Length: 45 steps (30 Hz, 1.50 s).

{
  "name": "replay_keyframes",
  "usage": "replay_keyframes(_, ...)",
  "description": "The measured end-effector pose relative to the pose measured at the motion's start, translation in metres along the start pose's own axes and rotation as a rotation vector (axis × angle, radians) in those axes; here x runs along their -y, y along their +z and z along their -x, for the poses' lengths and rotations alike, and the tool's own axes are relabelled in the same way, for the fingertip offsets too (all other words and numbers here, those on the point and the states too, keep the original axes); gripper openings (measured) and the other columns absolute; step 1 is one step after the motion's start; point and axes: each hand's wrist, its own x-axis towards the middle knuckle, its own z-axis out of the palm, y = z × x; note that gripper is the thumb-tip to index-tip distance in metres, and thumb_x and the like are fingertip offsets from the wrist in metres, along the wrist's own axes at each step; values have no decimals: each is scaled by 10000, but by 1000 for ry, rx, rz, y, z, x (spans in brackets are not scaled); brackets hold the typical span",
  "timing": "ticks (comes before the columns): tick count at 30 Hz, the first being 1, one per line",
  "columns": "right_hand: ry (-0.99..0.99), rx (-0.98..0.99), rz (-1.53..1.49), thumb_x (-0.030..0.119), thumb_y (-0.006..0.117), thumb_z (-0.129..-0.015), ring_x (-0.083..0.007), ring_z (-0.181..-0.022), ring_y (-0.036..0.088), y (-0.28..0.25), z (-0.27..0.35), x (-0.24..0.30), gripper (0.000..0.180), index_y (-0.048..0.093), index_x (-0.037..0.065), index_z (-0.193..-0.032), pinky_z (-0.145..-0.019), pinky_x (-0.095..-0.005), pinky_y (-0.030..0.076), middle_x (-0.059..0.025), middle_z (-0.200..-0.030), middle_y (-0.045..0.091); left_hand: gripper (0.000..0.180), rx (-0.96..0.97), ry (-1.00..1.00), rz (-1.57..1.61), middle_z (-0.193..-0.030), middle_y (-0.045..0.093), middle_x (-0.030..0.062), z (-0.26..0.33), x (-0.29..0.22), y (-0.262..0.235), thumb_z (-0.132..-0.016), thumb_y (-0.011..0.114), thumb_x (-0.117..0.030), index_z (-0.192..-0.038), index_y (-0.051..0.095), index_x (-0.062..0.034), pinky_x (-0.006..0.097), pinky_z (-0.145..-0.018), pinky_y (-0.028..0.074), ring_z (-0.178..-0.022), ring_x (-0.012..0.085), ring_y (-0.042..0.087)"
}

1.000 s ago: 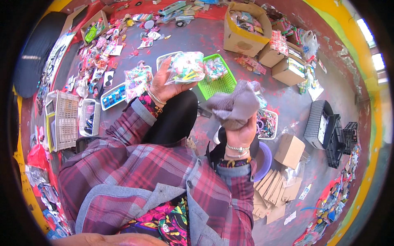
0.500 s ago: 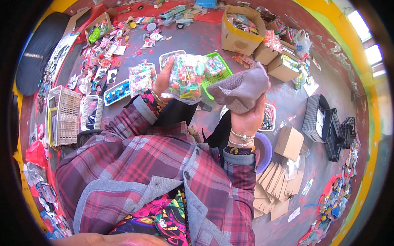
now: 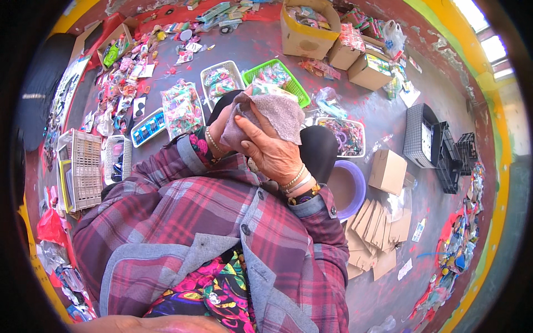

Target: The person sits on the floor and repeatedly picks up small plastic-wrapped items from a green basket. They wipe each item with a cloth and place it into a white basket. The person continues this repetitive cycle of picking, wiping, and placing items throughout the clip.

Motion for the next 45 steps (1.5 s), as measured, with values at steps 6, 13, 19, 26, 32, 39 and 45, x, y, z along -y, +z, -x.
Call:
replay_keyframes(6,51,-30,76,250,532,-810,-330,-1132,429,-6,-12,6,375,513,168,-1175,-944,-407,317,-116,-1294,409,334,92,-18,0,-1114,519,83,25,-1,11,-898,414,-226,-1194,427,-73,319,-836,450,-996,194,531)
replay_keyframes(13,121,-253,7,215,486,-849,-342,-924,560,-8,-34,-15,327,510,85,-1148,-762,-352,462,-181,-1159,499,399,-208,171,-1315,-1202,453,65,-4,2,-39,-949,297,-255,-1254,375,-10,267,-948,334,-1071,140,446)
replay_keyframes(19,-9,-177,-153,216,502,-856,-286,-855,587,-9,-35,-68,273,568,15,-1029,-724,-316,466,-166,-940,603,411,-159,236,-1029,-1128,520,75,-6,10,-44,-943,322,-293,-1241,395,-18,286,-885,416,-997,157,524)
replay_keyframes(26,543,-314,-1417,97,493,-853,-160,-960,546,40,29,-126,280,497,19,-1122,-820,-285,450,-113,-1090,561,446,-4,10,-73,-1046,566,101,2,-4,-3,-917,374,-372,-1182,432,-17,339,-811,469,-897,208,583)
replay_keyframes(32,709,-529,-2132,420,369,-900,-267,-1065,488,61,11,-49,477,439,67,-1213,-906,-412,396,-97,-1209,487,469,-29,218,13,-1060,566,127,-3,-3,22,-907,377,-394,-1162,443,-6,365,-846,452,-926,239,576)
replay_keyframes(39,504,-626,-2196,366,313,-930,-248,-1107,453,27,-6,-24,438,417,56,-1221,-947,-376,353,-99,-1219,474,449,-321,1016,-1379,-1193,442,143,-15,3,25,-878,499,-189,-1255,355,9,304,-915,359,-1083,215,449)
replay_keyframes(45,594,-713,-1936,375,302,-933,-198,-1040,491,21,-2,-29,430,397,69,-1219,-898,-322,389,-80,-1187,477,570,-56,649,-1015,-1253,391,146,-11,13,51,-882,492,-282,-1313,264,11,312,-983,272,-1153,241,380)
